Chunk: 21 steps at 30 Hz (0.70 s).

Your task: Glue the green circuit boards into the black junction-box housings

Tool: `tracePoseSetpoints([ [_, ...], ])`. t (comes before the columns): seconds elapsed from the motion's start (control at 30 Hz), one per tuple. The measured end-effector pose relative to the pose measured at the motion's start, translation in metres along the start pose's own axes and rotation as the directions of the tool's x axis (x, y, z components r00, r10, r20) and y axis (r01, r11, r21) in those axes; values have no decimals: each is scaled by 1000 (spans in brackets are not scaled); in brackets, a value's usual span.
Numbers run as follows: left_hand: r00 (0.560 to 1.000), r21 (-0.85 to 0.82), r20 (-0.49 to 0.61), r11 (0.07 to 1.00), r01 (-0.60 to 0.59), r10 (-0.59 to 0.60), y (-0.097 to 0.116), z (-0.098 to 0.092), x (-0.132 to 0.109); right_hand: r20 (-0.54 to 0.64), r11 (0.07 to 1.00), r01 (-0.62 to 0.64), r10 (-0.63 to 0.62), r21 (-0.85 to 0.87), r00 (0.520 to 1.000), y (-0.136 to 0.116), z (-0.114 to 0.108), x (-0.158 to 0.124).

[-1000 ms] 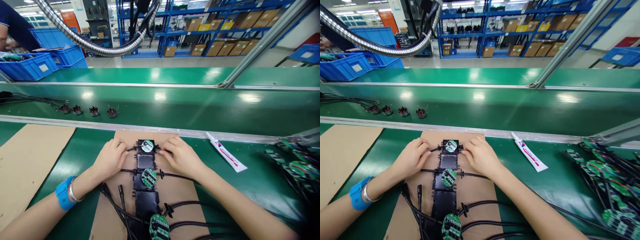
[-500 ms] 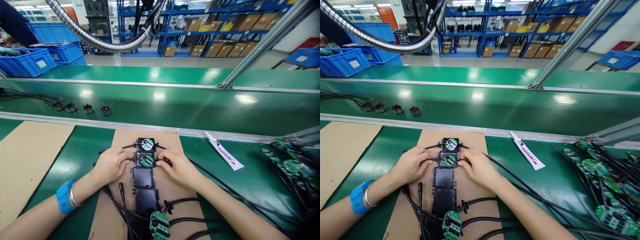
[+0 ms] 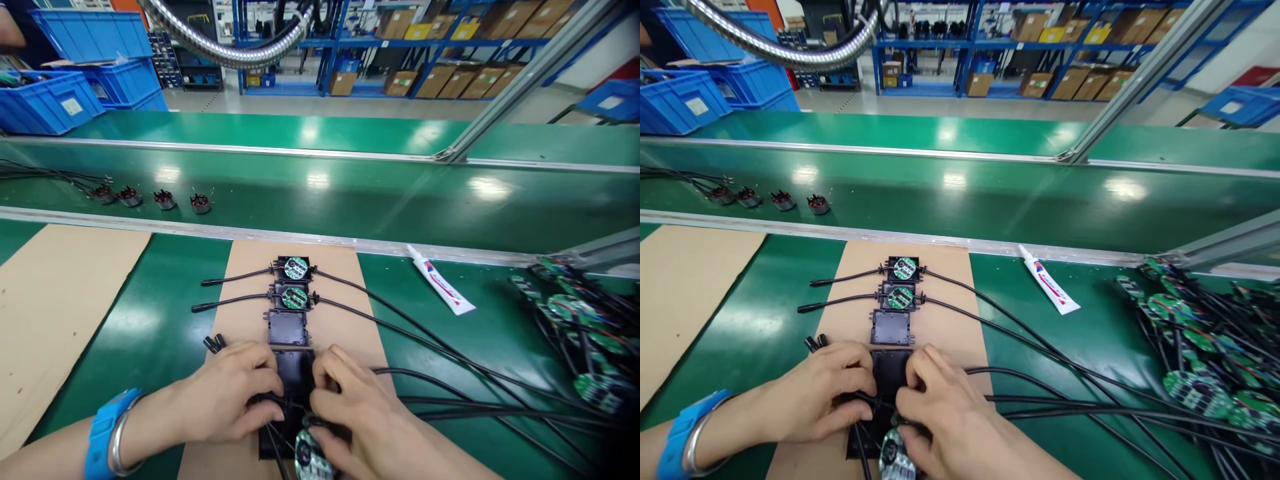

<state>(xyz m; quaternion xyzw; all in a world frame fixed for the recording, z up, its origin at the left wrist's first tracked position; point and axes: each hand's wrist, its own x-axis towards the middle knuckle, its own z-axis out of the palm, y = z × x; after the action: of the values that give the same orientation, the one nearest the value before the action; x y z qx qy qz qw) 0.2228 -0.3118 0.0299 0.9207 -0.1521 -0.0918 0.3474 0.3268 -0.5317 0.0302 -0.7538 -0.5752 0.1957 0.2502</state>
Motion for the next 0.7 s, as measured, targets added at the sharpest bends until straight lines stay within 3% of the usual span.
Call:
tracePoseSetpoints([
  [0.1,999,-55,-35,998,-1,-1,2,-4,-2,-33,1000,26,-26,7,999,2,-9,-2],
  [0.2,977,-76,-203,996,52,-66,1,-15,-1,-35,990,-52,57,131,998,11,-30,2],
  [0.3,930,50,-340,985,166,-139,-10,-20,3,-78,985,-94,105,143,991,29,-38,11],
  [0.4,922,251,-339,926,281,-188,-26,-18,9,-169,996,-91,91,9,981,50,-25,18],
  [0.5,924,379,-319,865,328,-211,-35,-15,13,-280,989,-37,-5,-146,960,63,-5,20],
  [0.6,929,432,-311,841,325,-200,-38,-15,14,-365,958,3,-112,-286,924,68,7,20],
  [0.7,932,433,-295,840,328,-212,-38,-17,13,-377,932,-16,-130,-361,917,68,8,22],
])
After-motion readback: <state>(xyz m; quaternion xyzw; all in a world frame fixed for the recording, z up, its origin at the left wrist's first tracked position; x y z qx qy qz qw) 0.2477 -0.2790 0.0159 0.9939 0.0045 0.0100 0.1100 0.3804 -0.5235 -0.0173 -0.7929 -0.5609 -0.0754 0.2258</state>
